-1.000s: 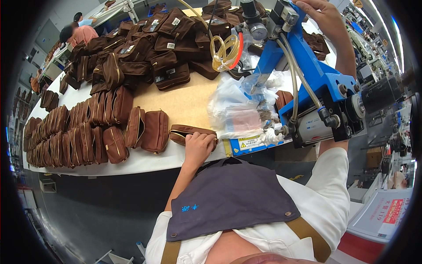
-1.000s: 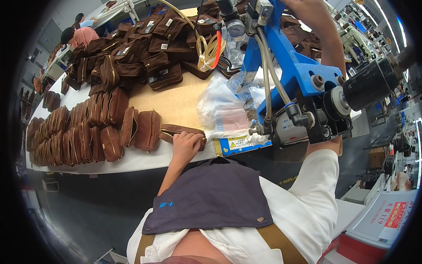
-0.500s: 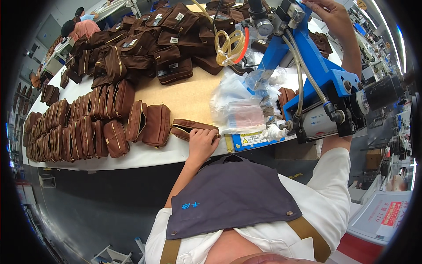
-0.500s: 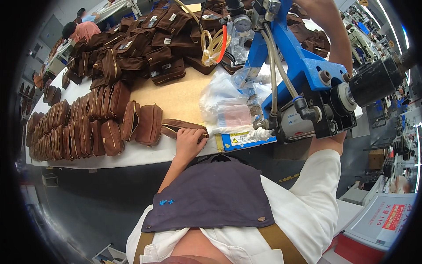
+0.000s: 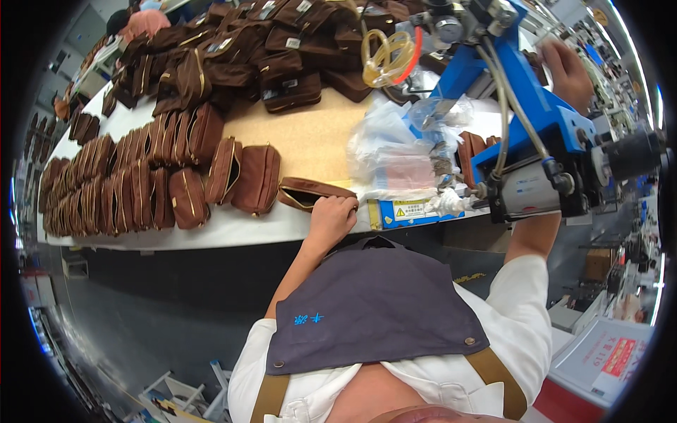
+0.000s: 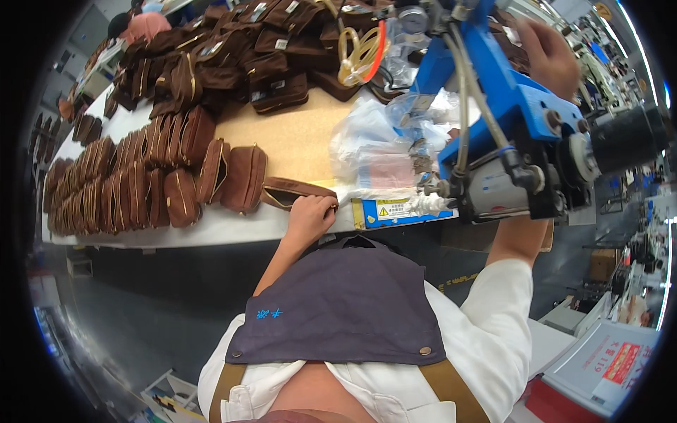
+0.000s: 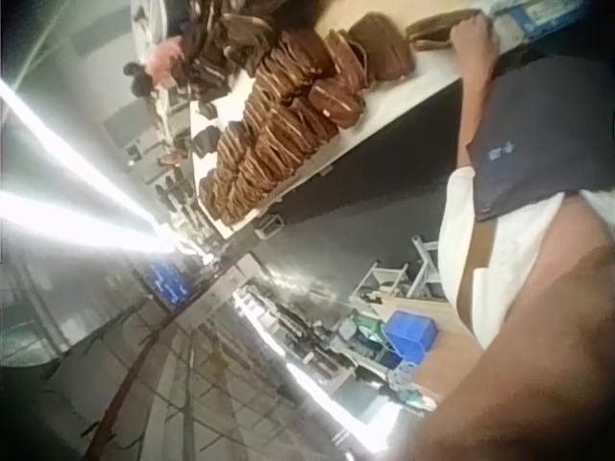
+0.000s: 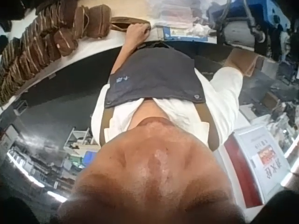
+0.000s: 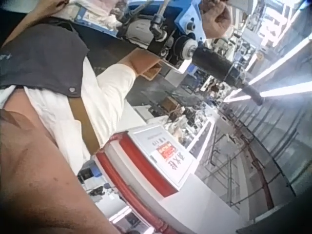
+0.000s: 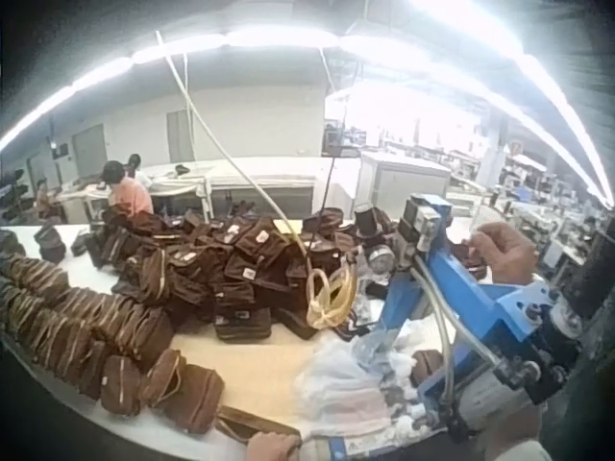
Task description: Assembling leather pouches using a pneumatic pressing machine and manual manipulation.
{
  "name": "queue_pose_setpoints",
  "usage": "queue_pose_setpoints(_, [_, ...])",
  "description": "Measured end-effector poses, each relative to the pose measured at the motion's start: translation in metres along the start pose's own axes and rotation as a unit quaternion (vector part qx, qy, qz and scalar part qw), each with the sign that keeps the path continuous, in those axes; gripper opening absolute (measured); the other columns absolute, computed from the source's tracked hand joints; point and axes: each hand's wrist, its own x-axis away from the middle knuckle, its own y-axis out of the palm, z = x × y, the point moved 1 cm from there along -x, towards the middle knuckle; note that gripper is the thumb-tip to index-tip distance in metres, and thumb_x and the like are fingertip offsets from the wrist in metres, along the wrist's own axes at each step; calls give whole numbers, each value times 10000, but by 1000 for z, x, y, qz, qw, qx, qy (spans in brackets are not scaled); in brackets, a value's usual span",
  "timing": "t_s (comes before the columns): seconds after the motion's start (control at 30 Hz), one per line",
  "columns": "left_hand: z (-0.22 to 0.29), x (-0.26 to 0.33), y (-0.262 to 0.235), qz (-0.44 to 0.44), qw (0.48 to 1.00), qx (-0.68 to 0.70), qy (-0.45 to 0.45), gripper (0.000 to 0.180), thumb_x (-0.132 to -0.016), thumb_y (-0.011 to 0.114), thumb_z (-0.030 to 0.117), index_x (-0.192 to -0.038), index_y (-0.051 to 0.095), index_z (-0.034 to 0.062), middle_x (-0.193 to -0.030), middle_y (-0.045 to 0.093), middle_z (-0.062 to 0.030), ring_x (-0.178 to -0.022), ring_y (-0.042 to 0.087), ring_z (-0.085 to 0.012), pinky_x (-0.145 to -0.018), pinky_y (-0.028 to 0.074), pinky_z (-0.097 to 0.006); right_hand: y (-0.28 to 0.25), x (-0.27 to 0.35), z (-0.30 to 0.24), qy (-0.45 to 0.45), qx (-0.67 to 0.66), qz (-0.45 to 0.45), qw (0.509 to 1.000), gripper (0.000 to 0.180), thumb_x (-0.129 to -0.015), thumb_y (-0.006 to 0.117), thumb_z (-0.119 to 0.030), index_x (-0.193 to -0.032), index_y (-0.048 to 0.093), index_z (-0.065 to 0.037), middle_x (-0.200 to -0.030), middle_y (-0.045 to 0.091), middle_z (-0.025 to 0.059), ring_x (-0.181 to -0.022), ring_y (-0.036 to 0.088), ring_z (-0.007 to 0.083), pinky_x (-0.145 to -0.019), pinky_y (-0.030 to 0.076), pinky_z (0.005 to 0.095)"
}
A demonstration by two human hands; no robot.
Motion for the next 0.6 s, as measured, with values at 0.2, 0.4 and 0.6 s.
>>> queue_pose_setpoints(0.2, [-3,4,-24,24,996,73,-53,63,-777,682,133,-828,668,99,-737,661,-59,-716,629,-254,-647,452,-377,-38,178,117,-86,146,-249,953,229,-861,702,-177,-1004,663,-3,-902,681,83,-789,657,122,-650,534,264])
queue_pose_setpoints(0.4, [7,-18,-57,83,959,152,-224,99,-806,672,122,-868,662,45,-766,681,-91,-737,669,-209,-681,510,-305,-9,295,73,399,-30,-476,783,178,-858,630,-72,-928,680,85,-767,698,90,-681,671,126,-621,546,274])
queue_pose_setpoints(0.6, [24,-35,-67,70,955,224,-181,163,-796,698,117,-917,633,28,-875,676,-106,-811,646,-273,-720,505,-359,80,297,4,151,-115,-425,885,149,-861,660,-116,-953,727,-19,-790,674,58,-730,621,118,-645,472,252])
